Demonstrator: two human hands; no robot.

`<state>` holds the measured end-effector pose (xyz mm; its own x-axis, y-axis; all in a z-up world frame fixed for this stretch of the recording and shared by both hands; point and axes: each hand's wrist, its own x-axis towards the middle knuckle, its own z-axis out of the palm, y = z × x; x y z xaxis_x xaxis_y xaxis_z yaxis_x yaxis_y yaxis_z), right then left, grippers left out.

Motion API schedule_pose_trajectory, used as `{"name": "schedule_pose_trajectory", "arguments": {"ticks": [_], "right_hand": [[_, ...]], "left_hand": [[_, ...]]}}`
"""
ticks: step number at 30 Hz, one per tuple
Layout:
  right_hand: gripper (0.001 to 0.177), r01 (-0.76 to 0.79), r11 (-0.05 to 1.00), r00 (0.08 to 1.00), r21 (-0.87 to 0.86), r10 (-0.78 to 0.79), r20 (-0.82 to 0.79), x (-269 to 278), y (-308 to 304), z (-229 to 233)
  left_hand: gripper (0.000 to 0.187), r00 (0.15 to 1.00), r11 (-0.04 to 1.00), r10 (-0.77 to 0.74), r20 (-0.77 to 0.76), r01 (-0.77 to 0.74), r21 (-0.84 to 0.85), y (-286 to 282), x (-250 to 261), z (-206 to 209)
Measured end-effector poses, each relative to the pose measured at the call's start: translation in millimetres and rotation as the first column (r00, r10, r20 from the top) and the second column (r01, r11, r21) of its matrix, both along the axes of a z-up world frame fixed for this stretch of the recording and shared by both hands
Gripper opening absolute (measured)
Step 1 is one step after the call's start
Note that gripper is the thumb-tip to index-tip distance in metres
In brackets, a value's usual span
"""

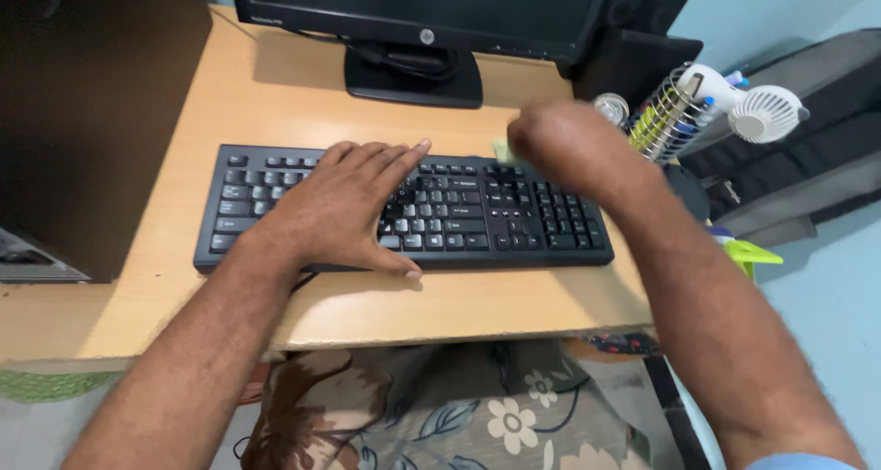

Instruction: The person wipes the back and front of a computer monitor with a cloth. They then clean the back panel of the computer tower, followed by wiping the keys and surface of the keyboard. Finally, the person wipes the front bezel of the monitor again.

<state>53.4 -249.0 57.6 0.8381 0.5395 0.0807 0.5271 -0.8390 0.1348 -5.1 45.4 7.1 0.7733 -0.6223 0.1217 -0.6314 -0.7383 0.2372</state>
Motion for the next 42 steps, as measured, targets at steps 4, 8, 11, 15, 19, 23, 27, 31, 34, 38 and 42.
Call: {"name": "schedule_pose_trajectory", "arguments": {"ticks": [4,8,11,15,19,23,27,31,34,38,42], "right_hand": [[0.009,-0.193,0.957,0.981,0.218,0.196,0.006,5,5,-13],[0.010,-0.249,0.953,0.965,0.176,0.228,0.130,-17,17,-40],[0.014,-0.251,0.953,0.967,0.171,0.237,0.096,-43,7,-40],[0.012,-0.280,0.935,0.960,0.216,0.267,0.087,-50,5,-40],[0.009,-0.221,0.952,0.969,0.213,0.189,0.158,-13,22,-43],[0.007,-0.160,0.967,0.985,0.200,0.142,0.102,-9,33,-35],[0.015,-0.257,0.951,0.953,0.170,0.221,0.206,-66,18,-41],[0.019,-0.274,0.938,0.959,0.213,0.251,0.131,-124,6,-45],[0.018,-0.196,0.937,0.976,0.289,0.214,-0.031,-129,-4,-36],[0.028,-0.118,0.906,0.991,0.405,0.132,-0.005,-122,-1,-43],[0.024,-0.281,0.877,0.959,0.391,0.249,0.132,-124,26,-66]], "left_hand": [[0.151,1.000,0.999,0.019,-0.015,-0.019,0.027,-2,1,3],[0.150,0.999,1.000,0.029,-0.015,-0.029,0.011,-3,-1,2],[0.150,1.000,0.999,0.029,0.008,-0.029,0.018,-1,0,-1],[0.150,0.999,0.997,0.031,-0.015,-0.030,0.070,-3,1,-1],[0.153,0.999,0.997,0.043,-0.019,-0.041,0.065,-5,-1,5],[0.155,0.999,1.000,0.030,-0.025,-0.030,-0.002,-4,-5,10],[0.154,0.999,0.998,0.050,-0.016,-0.050,0.027,-4,1,3],[0.150,0.999,0.997,0.048,-0.009,-0.048,0.053,-2,2,-6],[0.131,0.999,0.996,0.021,0.033,-0.018,-0.085,0,5,-4],[0.095,0.934,0.928,0.357,0.013,-0.357,0.111,9,12,2],[0.062,0.873,0.887,0.451,0.186,-0.461,0.011,34,21,-7]]}}
